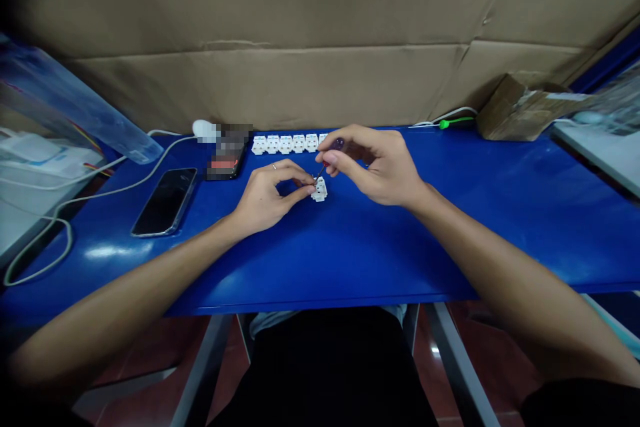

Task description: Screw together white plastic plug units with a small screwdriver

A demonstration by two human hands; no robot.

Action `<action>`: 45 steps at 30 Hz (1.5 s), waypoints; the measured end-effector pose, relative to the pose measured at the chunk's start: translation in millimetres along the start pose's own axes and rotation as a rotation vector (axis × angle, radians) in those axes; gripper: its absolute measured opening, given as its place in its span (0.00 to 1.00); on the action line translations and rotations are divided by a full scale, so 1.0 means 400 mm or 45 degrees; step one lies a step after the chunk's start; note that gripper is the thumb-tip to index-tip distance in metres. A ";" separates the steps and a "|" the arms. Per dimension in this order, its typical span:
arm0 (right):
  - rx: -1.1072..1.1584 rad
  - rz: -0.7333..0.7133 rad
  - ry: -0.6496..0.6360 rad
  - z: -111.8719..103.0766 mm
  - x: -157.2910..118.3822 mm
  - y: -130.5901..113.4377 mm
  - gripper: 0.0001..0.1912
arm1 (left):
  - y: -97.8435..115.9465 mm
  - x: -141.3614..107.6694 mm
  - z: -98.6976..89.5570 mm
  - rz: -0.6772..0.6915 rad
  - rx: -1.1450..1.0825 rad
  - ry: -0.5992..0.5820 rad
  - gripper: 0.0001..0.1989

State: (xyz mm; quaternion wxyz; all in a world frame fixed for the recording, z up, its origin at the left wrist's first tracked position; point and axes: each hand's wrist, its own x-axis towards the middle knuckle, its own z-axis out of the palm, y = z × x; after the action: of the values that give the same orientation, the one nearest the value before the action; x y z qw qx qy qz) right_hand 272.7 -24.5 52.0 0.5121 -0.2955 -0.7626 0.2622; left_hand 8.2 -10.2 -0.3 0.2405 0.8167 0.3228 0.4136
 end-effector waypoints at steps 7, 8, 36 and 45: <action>0.026 -0.045 0.031 -0.004 0.006 0.000 0.14 | -0.003 0.007 0.001 -0.014 -0.171 0.020 0.04; 0.036 -0.054 0.024 -0.004 0.005 0.000 0.13 | -0.004 0.007 0.001 -0.007 -0.190 0.030 0.05; 0.045 -0.151 -0.115 0.009 0.003 0.061 0.14 | -0.022 0.009 0.009 -0.151 0.115 -0.155 0.01; 0.037 -0.124 -0.127 0.009 0.002 0.056 0.14 | -0.007 0.008 0.008 -0.126 0.158 -0.179 0.02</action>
State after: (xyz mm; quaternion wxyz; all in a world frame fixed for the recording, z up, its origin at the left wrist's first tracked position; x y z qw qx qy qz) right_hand 273.0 -8.8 35.7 0.4901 -0.2370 -0.7967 0.2625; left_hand 11.4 -6.4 -2.2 0.2317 0.8400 0.3700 0.3221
